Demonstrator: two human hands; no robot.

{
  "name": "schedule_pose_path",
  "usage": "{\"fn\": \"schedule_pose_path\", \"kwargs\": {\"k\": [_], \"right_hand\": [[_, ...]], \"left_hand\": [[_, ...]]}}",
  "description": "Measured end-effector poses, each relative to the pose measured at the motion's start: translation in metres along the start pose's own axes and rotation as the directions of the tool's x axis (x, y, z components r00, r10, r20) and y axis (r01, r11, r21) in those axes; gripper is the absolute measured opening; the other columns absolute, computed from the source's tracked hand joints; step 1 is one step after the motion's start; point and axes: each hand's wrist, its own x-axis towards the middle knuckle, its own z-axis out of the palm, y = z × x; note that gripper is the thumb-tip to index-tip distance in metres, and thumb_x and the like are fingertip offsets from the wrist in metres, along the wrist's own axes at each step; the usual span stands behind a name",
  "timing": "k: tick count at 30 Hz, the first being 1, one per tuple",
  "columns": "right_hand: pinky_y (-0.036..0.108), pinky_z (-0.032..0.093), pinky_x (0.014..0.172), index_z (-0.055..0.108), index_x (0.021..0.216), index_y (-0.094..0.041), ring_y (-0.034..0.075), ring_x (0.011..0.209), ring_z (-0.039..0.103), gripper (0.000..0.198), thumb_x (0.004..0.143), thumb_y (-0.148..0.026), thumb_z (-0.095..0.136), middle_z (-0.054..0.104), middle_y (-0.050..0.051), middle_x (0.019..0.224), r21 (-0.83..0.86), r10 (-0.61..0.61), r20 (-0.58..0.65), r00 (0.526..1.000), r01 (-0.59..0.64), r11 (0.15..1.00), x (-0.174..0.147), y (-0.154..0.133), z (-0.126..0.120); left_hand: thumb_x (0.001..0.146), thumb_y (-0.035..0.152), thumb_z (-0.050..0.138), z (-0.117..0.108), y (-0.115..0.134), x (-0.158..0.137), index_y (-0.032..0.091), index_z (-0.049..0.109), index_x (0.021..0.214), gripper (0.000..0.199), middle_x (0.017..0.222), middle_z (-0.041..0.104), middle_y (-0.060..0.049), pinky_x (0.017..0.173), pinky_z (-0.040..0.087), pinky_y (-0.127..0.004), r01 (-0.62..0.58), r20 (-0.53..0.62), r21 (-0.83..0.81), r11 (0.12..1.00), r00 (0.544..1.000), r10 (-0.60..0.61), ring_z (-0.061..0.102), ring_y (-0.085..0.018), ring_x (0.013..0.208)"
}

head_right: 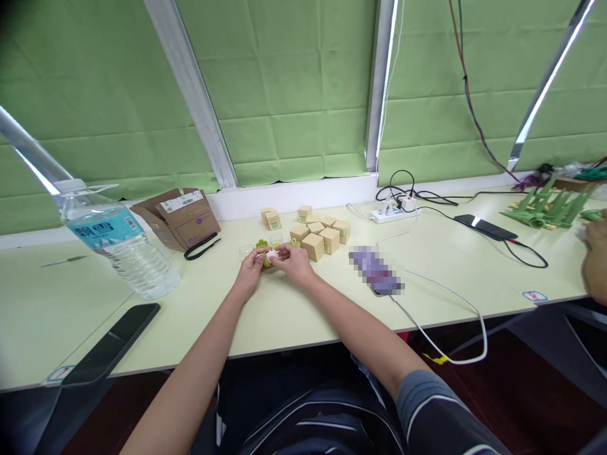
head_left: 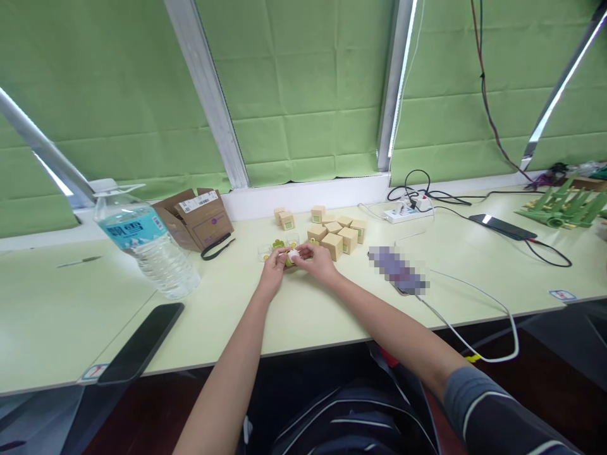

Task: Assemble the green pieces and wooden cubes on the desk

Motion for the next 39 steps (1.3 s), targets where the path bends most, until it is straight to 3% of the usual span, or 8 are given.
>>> {"fn": "schedule_pose_path", "kwargs": {"k": [10, 13, 19, 24, 31, 39], "right_hand": [[0.027, 0.056, 0.075, 0.078, 0.103, -0.021, 0.016, 0.077, 0.072, 0.028, 0.079, -0.035, 0.077, 0.078, 0.003, 0.091, -0.061, 0.007, 0.041, 0.999, -0.005, 0.998, -0.0002, -0.0001, -0.0028], [0.026, 0.054, 0.074, 0.081, 0.099, -0.022, 0.017, 0.076, 0.071, 0.024, 0.081, -0.038, 0.075, 0.078, 0.001, 0.084, -0.08, 0.011, 0.075, 0.997, -0.005, 0.997, 0.0, 0.0002, -0.0044], [0.021, 0.043, 0.064, 0.08, 0.084, -0.018, 0.014, 0.07, 0.062, 0.021, 0.085, -0.036, 0.068, 0.068, -0.002, 0.066, -0.25, -0.068, 0.139, 0.988, 0.101, 0.963, 0.0004, -0.0023, -0.0074], [0.022, 0.046, 0.068, 0.078, 0.08, -0.018, 0.014, 0.07, 0.063, 0.021, 0.087, -0.035, 0.067, 0.07, -0.001, 0.069, -0.256, -0.089, 0.164, 0.982, 0.13, 0.958, 0.0, -0.0045, -0.0072], [0.028, 0.054, 0.077, 0.078, 0.096, -0.02, 0.016, 0.073, 0.07, 0.02, 0.081, -0.033, 0.072, 0.077, 0.002, 0.084, -0.138, -0.012, 0.087, 0.996, 0.024, 0.99, -0.0026, -0.0071, -0.0025], [0.031, 0.057, 0.081, 0.076, 0.09, -0.018, 0.017, 0.074, 0.072, 0.02, 0.075, -0.032, 0.078, 0.076, 0.003, 0.081, -0.139, 0.07, 0.02, 0.997, -0.067, 0.988, -0.0008, -0.0043, 0.0]], "left_hand": [[0.082, 0.066, 0.067, 0.0005, -0.0003, -0.0027, 0.017, 0.065, 0.118, 0.061, 0.104, 0.074, -0.011, 0.095, 0.054, -0.044, -0.013, 0.032, 0.019, 1.0, 0.999, 0.012, 0.069, -0.026, 0.099], [0.082, 0.066, 0.066, 0.0002, 0.0015, -0.0041, 0.016, 0.066, 0.119, 0.061, 0.105, 0.074, -0.011, 0.094, 0.054, -0.042, -0.023, 0.029, 0.042, 0.999, 0.999, 0.022, 0.069, -0.026, 0.099], [0.081, 0.064, 0.069, -0.0017, 0.0038, -0.0054, 0.016, 0.071, 0.116, 0.06, 0.111, 0.074, -0.013, 0.097, 0.051, -0.042, -0.042, 0.018, 0.087, 0.995, 0.999, 0.041, 0.068, -0.028, 0.104], [0.081, 0.064, 0.069, -0.0019, 0.0024, -0.0042, 0.017, 0.073, 0.113, 0.057, 0.111, 0.075, -0.013, 0.099, 0.05, -0.043, -0.052, 0.019, 0.088, 0.995, 0.999, 0.051, 0.068, -0.028, 0.104], [0.082, 0.063, 0.068, -0.0002, 0.0038, -0.0046, 0.017, 0.072, 0.117, 0.058, 0.112, 0.074, -0.012, 0.099, 0.051, -0.043, -0.026, 0.0, 0.092, 0.995, 1.0, 0.026, 0.067, -0.028, 0.107], [0.083, 0.062, 0.067, -0.0009, 0.0018, -0.0032, 0.018, 0.073, 0.115, 0.055, 0.111, 0.074, -0.012, 0.099, 0.05, -0.044, -0.026, 0.009, 0.109, 0.994, 1.0, 0.025, 0.066, -0.029, 0.108]]}}
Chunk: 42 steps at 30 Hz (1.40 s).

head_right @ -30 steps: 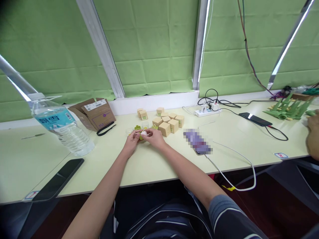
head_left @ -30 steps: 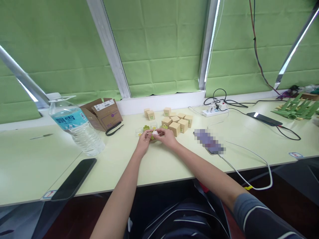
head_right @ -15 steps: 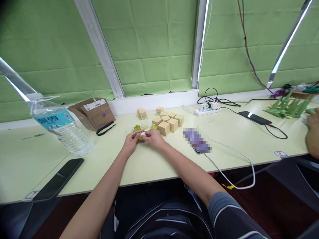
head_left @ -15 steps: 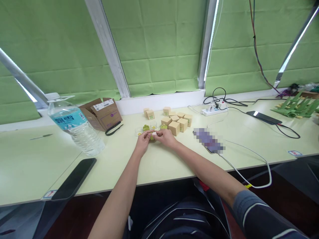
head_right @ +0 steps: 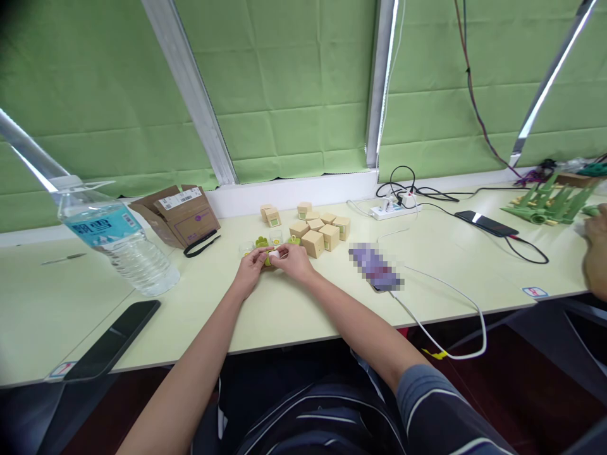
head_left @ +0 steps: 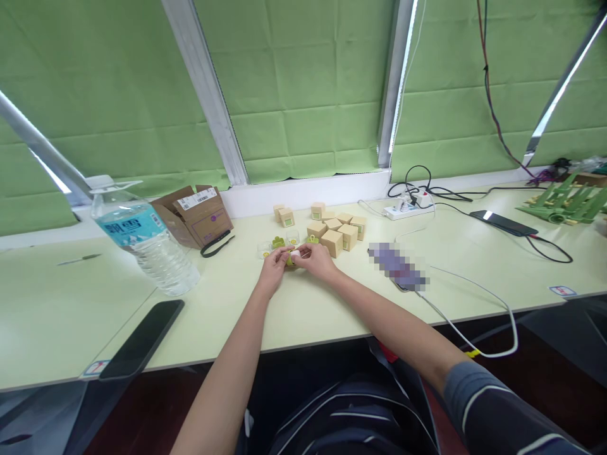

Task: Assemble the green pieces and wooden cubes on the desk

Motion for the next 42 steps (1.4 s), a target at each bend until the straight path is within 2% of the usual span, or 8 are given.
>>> {"fn": "schedule_pose_path", "kwargs": {"k": [4, 11, 17, 21, 26, 36, 39, 42], "right_hand": [[0.029, 0.057, 0.08, 0.077, 0.094, -0.019, 0.017, 0.075, 0.073, 0.022, 0.078, -0.034, 0.078, 0.077, 0.002, 0.084, 0.021, -0.008, 0.011, 1.0, 0.008, 1.0, -0.001, 0.001, -0.002], [0.027, 0.058, 0.08, 0.075, 0.107, -0.019, 0.015, 0.078, 0.073, 0.028, 0.084, -0.036, 0.074, 0.077, 0.002, 0.093, 0.045, 0.007, 0.035, 0.999, -0.008, 0.999, 0.001, 0.006, -0.001], [0.024, 0.058, 0.062, 0.074, 0.112, -0.02, 0.016, 0.076, 0.071, 0.031, 0.094, -0.039, 0.058, 0.076, 0.003, 0.092, 0.137, 0.017, 0.057, 0.998, -0.025, 0.99, 0.003, 0.012, 0.0], [0.027, 0.059, 0.072, 0.077, 0.108, -0.021, 0.016, 0.076, 0.07, 0.03, 0.095, -0.035, 0.054, 0.076, 0.002, 0.085, 0.079, 0.016, 0.022, 1.0, -0.017, 0.997, 0.003, 0.009, -0.003], [0.029, 0.057, 0.084, 0.078, 0.107, -0.022, 0.016, 0.082, 0.069, 0.028, 0.094, -0.029, 0.054, 0.077, 0.002, 0.091, 0.019, -0.03, -0.011, 1.0, 0.03, 0.999, 0.002, 0.005, -0.005], [0.027, 0.056, 0.075, 0.077, 0.107, -0.022, 0.012, 0.068, 0.064, 0.028, 0.092, -0.021, 0.053, 0.078, 0.002, 0.101, 0.114, -0.13, 0.111, 0.985, 0.118, 0.986, -0.005, -0.004, -0.001], [0.027, 0.054, 0.077, 0.076, 0.107, -0.023, 0.012, 0.068, 0.064, 0.028, 0.092, -0.021, 0.053, 0.077, 0.001, 0.099, 0.033, -0.151, 0.137, 0.979, 0.147, 0.989, -0.006, -0.004, 0.001], [0.03, 0.053, 0.087, 0.073, 0.112, -0.021, 0.015, 0.082, 0.067, 0.03, 0.091, -0.017, 0.053, 0.076, 0.004, 0.108, -0.148, -0.146, 0.144, 0.979, 0.167, 0.975, -0.003, -0.002, 0.001]], "left_hand": [[0.081, 0.065, 0.068, 0.001, 0.001, -0.001, 0.017, 0.072, 0.114, 0.058, 0.109, 0.074, -0.012, 0.096, 0.052, -0.042, 0.008, 0.018, -0.02, 1.0, 1.0, -0.007, 0.068, -0.027, 0.102], [0.081, 0.066, 0.067, 0.002, 0.006, -0.001, 0.016, 0.07, 0.116, 0.061, 0.116, 0.073, -0.012, 0.1, 0.051, -0.043, 0.007, 0.015, -0.026, 1.0, 1.0, -0.007, 0.067, -0.027, 0.108], [0.079, 0.068, 0.068, 0.003, 0.003, 0.002, 0.016, 0.07, 0.115, 0.063, 0.116, 0.071, -0.013, 0.095, 0.055, -0.043, 0.013, -0.026, -0.057, 0.998, 1.0, -0.015, 0.066, -0.027, 0.107], [0.076, 0.069, 0.07, 0.004, 0.004, 0.001, 0.015, 0.07, 0.114, 0.066, 0.117, 0.07, -0.013, 0.089, 0.059, -0.041, 0.046, -0.055, -0.077, 0.996, 0.997, -0.051, 0.067, -0.026, 0.103], [0.074, 0.066, 0.074, 0.006, 0.012, -0.003, 0.015, 0.07, 0.113, 0.064, 0.108, 0.071, -0.011, 0.084, 0.062, -0.041, 0.078, -0.087, -0.104, 0.991, 0.992, -0.087, 0.067, -0.024, 0.098], [0.075, 0.063, 0.073, 0.001, 0.012, -0.001, 0.016, 0.073, 0.109, 0.058, 0.095, 0.072, -0.009, 0.076, 0.061, -0.034, 0.06, -0.249, 0.017, 0.998, 0.967, -0.054, 0.068, -0.018, 0.079], [0.077, 0.062, 0.071, 0.0, 0.012, 0.0, 0.016, 0.072, 0.107, 0.055, 0.096, 0.073, -0.009, 0.071, 0.06, -0.031, 0.042, -0.321, 0.015, 0.999, 0.946, -0.035, 0.067, -0.018, 0.079], [0.078, 0.061, 0.07, -0.001, 0.011, 0.0, 0.016, 0.071, 0.104, 0.052, 0.094, 0.072, -0.009, 0.067, 0.06, -0.029, 0.039, -0.375, 0.003, 0.999, 0.926, -0.035, 0.067, -0.017, 0.078]]}}
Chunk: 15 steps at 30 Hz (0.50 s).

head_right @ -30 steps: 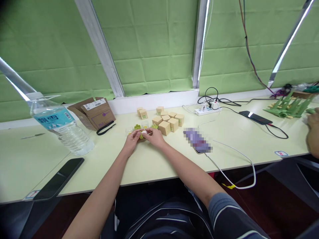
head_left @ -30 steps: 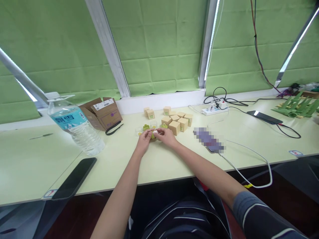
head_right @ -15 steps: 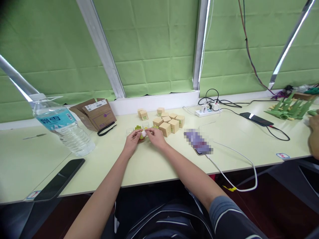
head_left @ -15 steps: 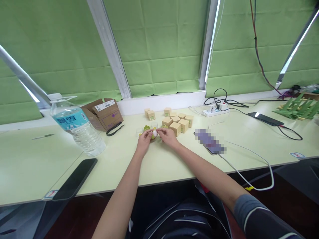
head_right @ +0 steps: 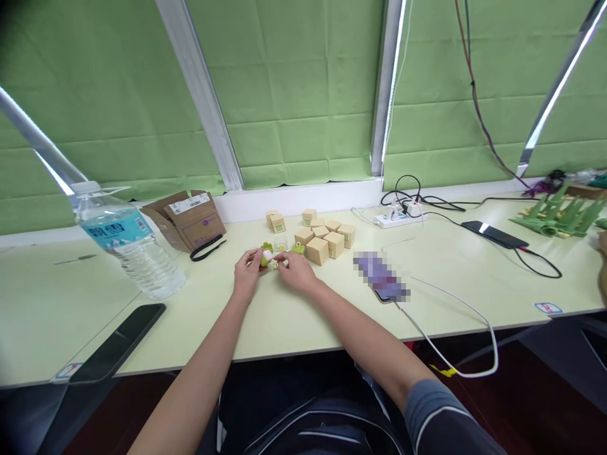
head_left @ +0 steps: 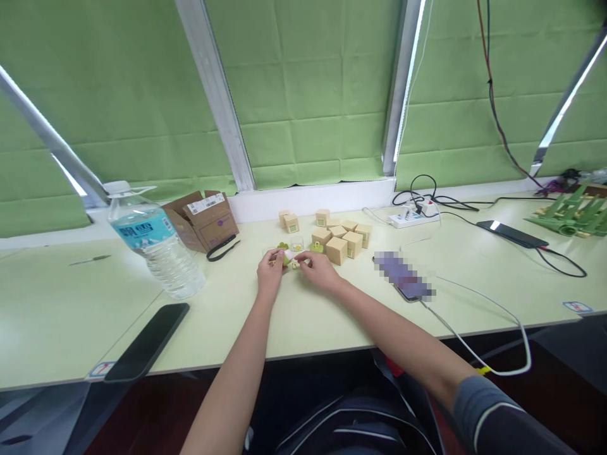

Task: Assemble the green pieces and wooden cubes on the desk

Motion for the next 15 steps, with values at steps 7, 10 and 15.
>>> {"fn": "schedule_pose_path", "kwargs": {"k": [7, 10, 15], "right_hand": [[0.039, 0.049, 0.102, 0.059, 0.134, -0.017, 0.027, 0.124, 0.06, 0.044, 0.091, -0.02, 0.052, 0.059, 0.013, 0.139, -0.347, 0.067, 0.082, 0.994, -0.035, 0.937, 0.026, -0.008, -0.003], [0.038, 0.051, 0.097, 0.056, 0.134, -0.019, 0.027, 0.122, 0.062, 0.042, 0.093, -0.015, 0.048, 0.055, 0.014, 0.143, -0.519, 0.104, 0.156, 0.982, -0.008, 0.855, 0.043, -0.017, -0.003], [0.036, 0.053, 0.092, 0.06, 0.123, -0.017, 0.028, 0.117, 0.065, 0.033, 0.091, -0.011, 0.053, 0.062, 0.015, 0.131, -0.623, 0.136, 0.219, 0.966, 0.032, 0.782, 0.069, -0.022, -0.001]], "left_hand": [[0.076, 0.064, 0.07, 0.0, -0.001, 0.0, 0.016, 0.07, 0.103, 0.055, 0.087, 0.069, -0.006, 0.061, 0.059, -0.026, 0.057, -0.026, -0.006, 0.998, 0.998, -0.057, 0.063, -0.014, 0.07], [0.074, 0.066, 0.071, 0.0, 0.0, 0.0, 0.016, 0.07, 0.101, 0.056, 0.089, 0.069, -0.006, 0.061, 0.059, -0.027, 0.069, -0.025, -0.017, 0.997, 0.997, -0.07, 0.063, -0.014, 0.07], [0.072, 0.067, 0.072, 0.001, -0.001, 0.0, 0.017, 0.071, 0.101, 0.057, 0.091, 0.069, -0.007, 0.064, 0.061, -0.03, 0.09, -0.018, -0.022, 0.996, 0.996, -0.09, 0.064, -0.016, 0.073]]}}
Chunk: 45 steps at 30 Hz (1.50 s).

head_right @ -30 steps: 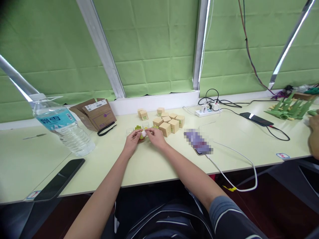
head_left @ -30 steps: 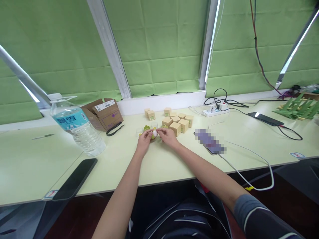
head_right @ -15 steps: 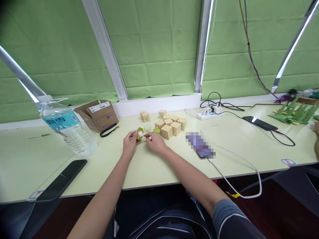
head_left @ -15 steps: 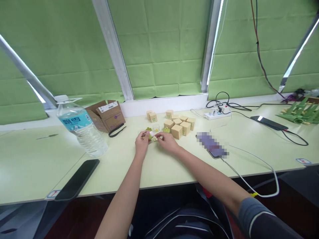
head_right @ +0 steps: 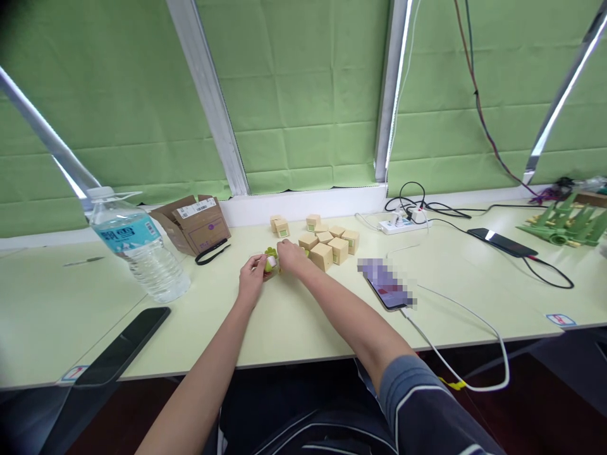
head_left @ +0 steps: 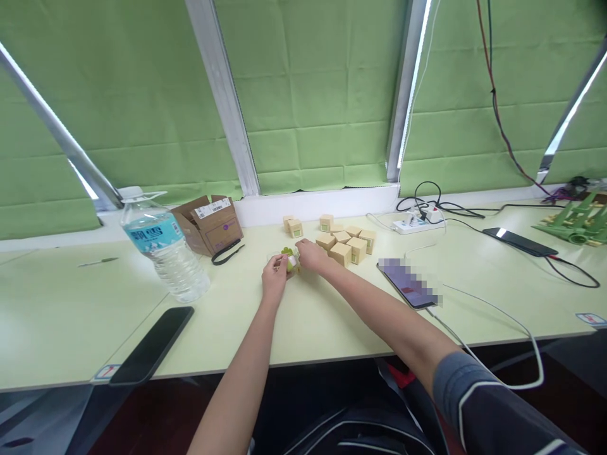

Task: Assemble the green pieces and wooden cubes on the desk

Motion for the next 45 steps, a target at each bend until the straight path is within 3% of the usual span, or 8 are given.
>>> {"fn": "schedule_pose_path", "kwargs": {"k": [11, 17, 22, 27, 36, 45], "right_hand": [[0.036, 0.054, 0.094, 0.063, 0.119, -0.012, 0.028, 0.117, 0.067, 0.026, 0.097, -0.026, 0.06, 0.068, 0.022, 0.122, -0.078, 0.007, 0.029, 1.0, -0.005, 0.997, 0.009, -0.011, 0.001], [0.035, 0.054, 0.091, 0.069, 0.114, -0.014, 0.028, 0.112, 0.07, 0.022, 0.094, -0.018, 0.061, 0.071, 0.02, 0.116, -0.1, 0.0, 0.014, 1.0, 0.001, 0.995, 0.006, -0.009, -0.002], [0.034, 0.055, 0.085, 0.069, 0.117, -0.019, 0.027, 0.108, 0.07, 0.029, 0.093, -0.01, 0.054, 0.073, 0.015, 0.116, -0.096, -0.023, -0.016, 1.0, 0.021, 0.995, -0.008, 0.0, -0.005], [0.032, 0.053, 0.084, 0.07, 0.119, -0.022, 0.026, 0.108, 0.069, 0.033, 0.1, -0.017, 0.044, 0.073, 0.012, 0.117, -0.066, -0.053, -0.066, 0.996, 0.048, 0.997, -0.034, 0.007, -0.004], [0.028, 0.052, 0.082, 0.071, 0.124, -0.028, 0.022, 0.106, 0.069, 0.033, 0.101, -0.025, 0.048, 0.074, 0.006, 0.117, 0.083, -0.151, -0.126, 0.98, 0.163, 0.983, -0.077, 0.016, 0.006], [0.026, 0.051, 0.086, 0.076, 0.114, -0.029, 0.018, 0.103, 0.069, 0.028, 0.096, -0.016, 0.059, 0.075, 0.003, 0.115, 0.255, -0.236, -0.164, 0.958, 0.272, 0.928, -0.084, 0.026, 0.009]], "left_hand": [[0.072, 0.069, 0.071, -0.001, -0.002, 0.001, 0.017, 0.072, 0.102, 0.06, 0.094, 0.069, -0.007, 0.066, 0.061, -0.032, -0.002, 0.008, 0.017, 1.0, 1.0, 0.001, 0.065, -0.016, 0.073], [0.072, 0.069, 0.071, -0.001, -0.002, 0.001, 0.017, 0.072, 0.101, 0.06, 0.093, 0.07, -0.007, 0.064, 0.061, -0.031, -0.004, 0.005, 0.025, 1.0, 1.0, 0.004, 0.065, -0.016, 0.073], [0.072, 0.07, 0.071, -0.002, -0.005, 0.002, 0.017, 0.072, 0.1, 0.06, 0.091, 0.07, -0.007, 0.063, 0.059, -0.029, -0.022, 0.003, 0.024, 0.999, 1.0, 0.022, 0.064, -0.016, 0.071], [0.074, 0.07, 0.07, -0.001, -0.006, 0.0, 0.018, 0.072, 0.101, 0.059, 0.091, 0.071, -0.007, 0.064, 0.059, -0.029, -0.041, 0.004, 0.012, 0.999, 0.999, 0.041, 0.065, -0.016, 0.072], [0.075, 0.068, 0.069, 0.001, -0.002, -0.001, 0.017, 0.071, 0.099, 0.056, 0.09, 0.071, -0.007, 0.063, 0.059, -0.027, -0.061, -0.007, 0.013, 0.998, 0.998, 0.061, 0.067, -0.016, 0.075], [0.077, 0.066, 0.069, -0.001, 0.0, -0.002, 0.017, 0.07, 0.099, 0.054, 0.089, 0.071, -0.007, 0.063, 0.059, -0.028, -0.059, 0.003, 0.03, 0.998, 0.998, 0.059, 0.066, -0.015, 0.072]]}}
